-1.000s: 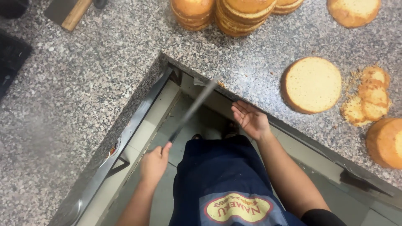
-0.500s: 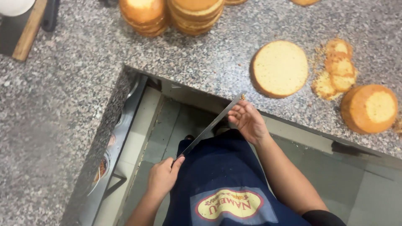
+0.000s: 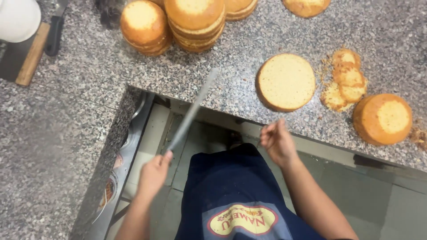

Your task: The person trims the domed tops off round sponge cake layers using a long serrated knife, sawing each cake flat on a granite counter and setting the trimmed layers aside. They brush crumbs off the counter and knife between cuts and work through a stack of baked cake layers one at a time.

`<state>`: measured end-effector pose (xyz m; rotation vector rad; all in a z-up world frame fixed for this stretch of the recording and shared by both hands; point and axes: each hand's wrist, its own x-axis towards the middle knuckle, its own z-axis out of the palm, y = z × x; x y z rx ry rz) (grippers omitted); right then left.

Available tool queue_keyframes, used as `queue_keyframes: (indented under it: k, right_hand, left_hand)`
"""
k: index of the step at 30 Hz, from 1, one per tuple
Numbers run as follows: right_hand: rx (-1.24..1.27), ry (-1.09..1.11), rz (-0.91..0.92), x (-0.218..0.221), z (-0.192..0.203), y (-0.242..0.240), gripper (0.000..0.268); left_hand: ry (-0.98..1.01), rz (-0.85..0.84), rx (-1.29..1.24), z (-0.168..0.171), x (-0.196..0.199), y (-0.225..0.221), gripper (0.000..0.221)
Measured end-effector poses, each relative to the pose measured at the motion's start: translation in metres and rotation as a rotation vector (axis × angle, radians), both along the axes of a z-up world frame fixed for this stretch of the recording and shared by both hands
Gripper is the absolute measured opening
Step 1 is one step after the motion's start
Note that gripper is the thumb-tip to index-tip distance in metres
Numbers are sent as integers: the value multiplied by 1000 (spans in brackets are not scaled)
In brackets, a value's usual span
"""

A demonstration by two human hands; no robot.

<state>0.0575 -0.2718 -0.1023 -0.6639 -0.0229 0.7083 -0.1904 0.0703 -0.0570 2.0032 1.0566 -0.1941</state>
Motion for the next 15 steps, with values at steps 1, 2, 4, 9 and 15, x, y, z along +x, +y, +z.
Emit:
queue_keyframes:
  k: [1,2,4,9,15]
  right_hand:
    - [5,-2,6,-2,-21,2,40]
    - [-41,131,94,-5,-43,3,37]
    - [-87,264,187,-7,-72,11,34]
    - [-212,424,225,7,-90,41,32]
    - [-40,451,212,7,-51,69,44]
  left_hand:
    - [-2,6,5,-5,10,11,56]
    - [5,-63,127,-10,18,20,58]
    - [15,-128,250,-6,43,28,61]
    - [63,-315,312,18,103,1,55]
    - [125,-381,345,18,49,-37,53]
